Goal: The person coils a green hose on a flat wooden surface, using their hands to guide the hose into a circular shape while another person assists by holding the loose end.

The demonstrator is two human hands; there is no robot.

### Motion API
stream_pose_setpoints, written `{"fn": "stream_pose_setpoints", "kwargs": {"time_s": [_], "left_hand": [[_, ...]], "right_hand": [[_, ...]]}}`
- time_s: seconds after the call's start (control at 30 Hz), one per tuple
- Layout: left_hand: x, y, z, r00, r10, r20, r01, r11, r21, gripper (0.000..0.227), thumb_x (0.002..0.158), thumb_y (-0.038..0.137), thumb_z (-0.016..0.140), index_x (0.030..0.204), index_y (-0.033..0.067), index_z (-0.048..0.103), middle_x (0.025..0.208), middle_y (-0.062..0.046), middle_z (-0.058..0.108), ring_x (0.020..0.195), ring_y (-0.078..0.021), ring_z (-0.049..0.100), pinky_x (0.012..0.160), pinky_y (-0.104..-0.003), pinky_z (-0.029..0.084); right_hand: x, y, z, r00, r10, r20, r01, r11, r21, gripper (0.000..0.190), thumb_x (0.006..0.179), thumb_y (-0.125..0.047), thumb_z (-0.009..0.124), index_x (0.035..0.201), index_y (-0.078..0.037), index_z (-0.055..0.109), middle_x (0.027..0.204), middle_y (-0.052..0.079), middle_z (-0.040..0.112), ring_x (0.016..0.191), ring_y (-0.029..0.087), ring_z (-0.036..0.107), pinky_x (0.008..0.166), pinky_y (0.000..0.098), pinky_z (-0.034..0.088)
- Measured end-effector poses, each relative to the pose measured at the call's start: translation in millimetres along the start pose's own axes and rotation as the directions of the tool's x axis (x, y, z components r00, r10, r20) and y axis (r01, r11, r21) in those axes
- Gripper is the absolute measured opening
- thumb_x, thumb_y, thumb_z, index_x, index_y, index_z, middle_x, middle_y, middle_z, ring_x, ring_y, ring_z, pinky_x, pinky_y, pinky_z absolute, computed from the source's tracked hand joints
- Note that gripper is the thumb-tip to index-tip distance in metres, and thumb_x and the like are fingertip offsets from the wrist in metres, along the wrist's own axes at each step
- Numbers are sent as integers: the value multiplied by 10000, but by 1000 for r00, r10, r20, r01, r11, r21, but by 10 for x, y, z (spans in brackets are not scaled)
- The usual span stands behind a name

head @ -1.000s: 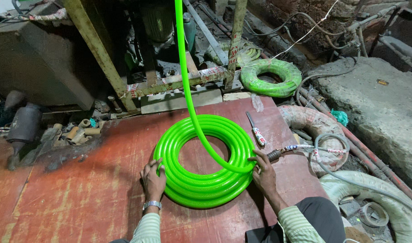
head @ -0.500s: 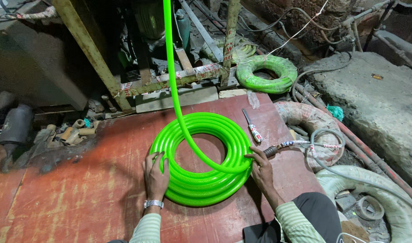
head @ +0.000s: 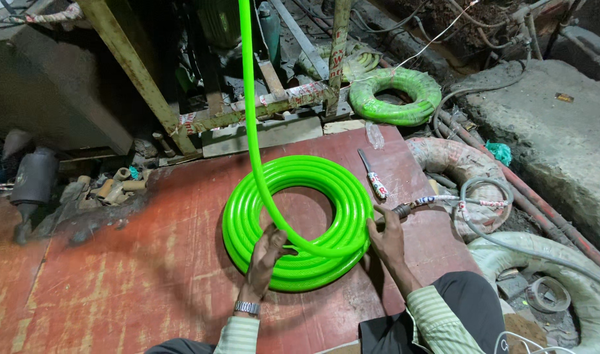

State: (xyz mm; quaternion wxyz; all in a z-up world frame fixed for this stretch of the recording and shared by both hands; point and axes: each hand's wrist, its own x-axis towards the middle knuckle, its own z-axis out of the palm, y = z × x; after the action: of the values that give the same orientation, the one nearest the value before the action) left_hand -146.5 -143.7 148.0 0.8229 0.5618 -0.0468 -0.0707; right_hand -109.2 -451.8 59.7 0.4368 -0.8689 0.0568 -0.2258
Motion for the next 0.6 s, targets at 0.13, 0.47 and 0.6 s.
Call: {"fn": "stream_pose_setpoints", "kwargs": {"time_s": [0.13, 0.47, 0.6], "left_hand": [[-191, 136, 198, 988, -144, -62, 152, 976, 155, 425, 896, 327, 649, 1114, -22, 753, 1121, -124, 783, 902, -205, 720, 757, -329, 610], [-270, -53, 105, 979, -187, -81, 200, 955, 219, 347, 925, 289, 629, 1010, -24, 752, 1016, -121, 769, 924, -180, 702, 712, -317, 653], [-227, -204, -14, 973, -216, -86, 228, 959, 167, 357, 925, 171, 611, 1222, -22, 561, 1037, -266, 760, 1028, -276, 738, 679, -371, 675]], "right_hand": [[-2, 183, 70, 997, 38, 73, -39, 999, 14, 451, 917, -276, 660, 1318, -72, 641, 1175, 125, 681, 956, 222, 629, 898, 355, 504], [-14, 347, 126, 995, 43, 91, -41, 999, -20, 519, 889, -281, 665, 1368, -86, 620, 1177, 165, 606, 1063, 282, 603, 1017, 380, 447], [-28, 305, 102, 992, 87, 88, -85, 996, -30, 515, 890, -315, 678, 1369, -130, 637, 1086, 142, 597, 951, 253, 624, 937, 378, 487]]}}
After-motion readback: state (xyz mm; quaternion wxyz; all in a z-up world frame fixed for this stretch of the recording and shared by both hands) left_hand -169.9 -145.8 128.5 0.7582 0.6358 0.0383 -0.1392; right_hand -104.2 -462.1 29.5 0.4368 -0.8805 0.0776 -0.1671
